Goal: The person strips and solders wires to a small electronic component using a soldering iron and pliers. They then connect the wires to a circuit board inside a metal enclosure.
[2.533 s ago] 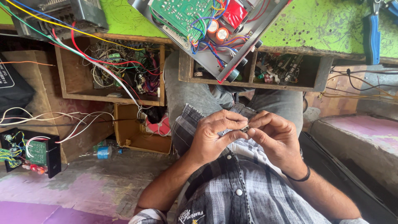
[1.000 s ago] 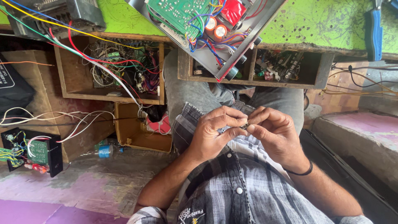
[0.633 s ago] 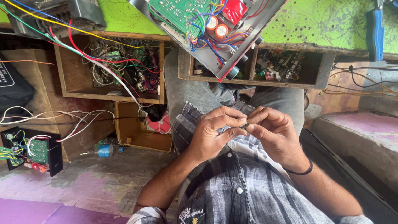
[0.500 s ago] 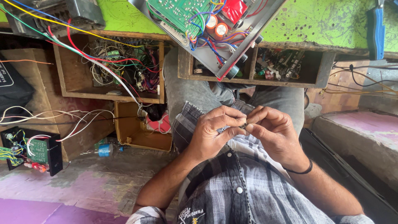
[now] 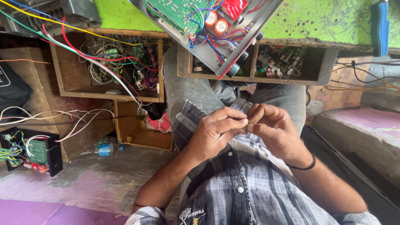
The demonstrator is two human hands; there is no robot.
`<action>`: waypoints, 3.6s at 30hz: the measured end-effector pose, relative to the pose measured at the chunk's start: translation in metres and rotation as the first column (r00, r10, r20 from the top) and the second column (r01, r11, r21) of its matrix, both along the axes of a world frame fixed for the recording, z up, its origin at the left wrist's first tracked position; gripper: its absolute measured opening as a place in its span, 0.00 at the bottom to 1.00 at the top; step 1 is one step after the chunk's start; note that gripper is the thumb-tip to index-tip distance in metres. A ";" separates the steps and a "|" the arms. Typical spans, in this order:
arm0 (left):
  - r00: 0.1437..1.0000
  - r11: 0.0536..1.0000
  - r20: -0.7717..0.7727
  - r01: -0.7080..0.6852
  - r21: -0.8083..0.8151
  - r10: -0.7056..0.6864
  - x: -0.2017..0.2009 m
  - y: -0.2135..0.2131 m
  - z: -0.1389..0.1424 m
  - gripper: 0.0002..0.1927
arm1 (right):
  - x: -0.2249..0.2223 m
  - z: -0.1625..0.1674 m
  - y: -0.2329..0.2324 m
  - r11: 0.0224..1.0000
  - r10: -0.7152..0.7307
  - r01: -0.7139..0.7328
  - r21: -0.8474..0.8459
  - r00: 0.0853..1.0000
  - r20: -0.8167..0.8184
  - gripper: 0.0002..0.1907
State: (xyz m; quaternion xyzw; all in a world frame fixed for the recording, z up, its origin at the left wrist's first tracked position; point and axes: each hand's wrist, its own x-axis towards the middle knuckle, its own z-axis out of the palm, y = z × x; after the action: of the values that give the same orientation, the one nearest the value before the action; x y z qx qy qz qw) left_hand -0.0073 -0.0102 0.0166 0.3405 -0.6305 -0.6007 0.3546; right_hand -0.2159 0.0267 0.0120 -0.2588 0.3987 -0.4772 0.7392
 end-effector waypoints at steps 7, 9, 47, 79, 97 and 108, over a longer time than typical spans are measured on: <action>0.999 0.993 0.050 0.015 -0.114 -0.010 0.002 -0.002 -0.002 0.14 | -0.001 -0.001 0.001 0.998 0.043 -0.043 0.040 0.999 0.008 0.02; 0.999 0.992 0.052 0.019 -0.122 -0.013 0.003 -0.002 -0.002 0.15 | 0.000 -0.002 0.001 0.998 0.037 -0.037 0.043 0.999 -0.002 0.02; 0.992 0.978 0.033 -0.117 -0.172 0.124 -0.001 0.004 -0.007 0.16 | 0.011 0.008 0.013 0.993 -0.102 0.090 -0.072 0.974 -0.202 0.02; 0.994 0.965 0.024 -0.095 -0.244 0.104 0.001 0.010 -0.020 0.11 | 0.016 0.019 0.009 0.958 -0.146 -0.013 -0.285 0.836 -0.529 0.05; 0.992 0.960 0.054 -0.098 -0.264 0.116 0.002 0.012 -0.023 0.10 | 0.013 0.010 0.007 0.967 -0.107 -0.031 -0.254 0.851 -0.513 0.04; 0.983 0.969 -0.028 -0.184 -0.163 0.182 -0.002 0.007 -0.017 0.15 | 0.016 0.020 0.003 0.954 -0.151 -0.006 -0.300 0.854 -0.498 0.06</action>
State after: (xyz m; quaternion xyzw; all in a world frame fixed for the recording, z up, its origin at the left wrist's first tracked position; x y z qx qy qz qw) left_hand -0.0090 -0.0034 -0.0001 0.3628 -0.6418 -0.5132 0.4394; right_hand -0.2001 0.0296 0.0323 -0.4673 0.5167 -0.4717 0.5405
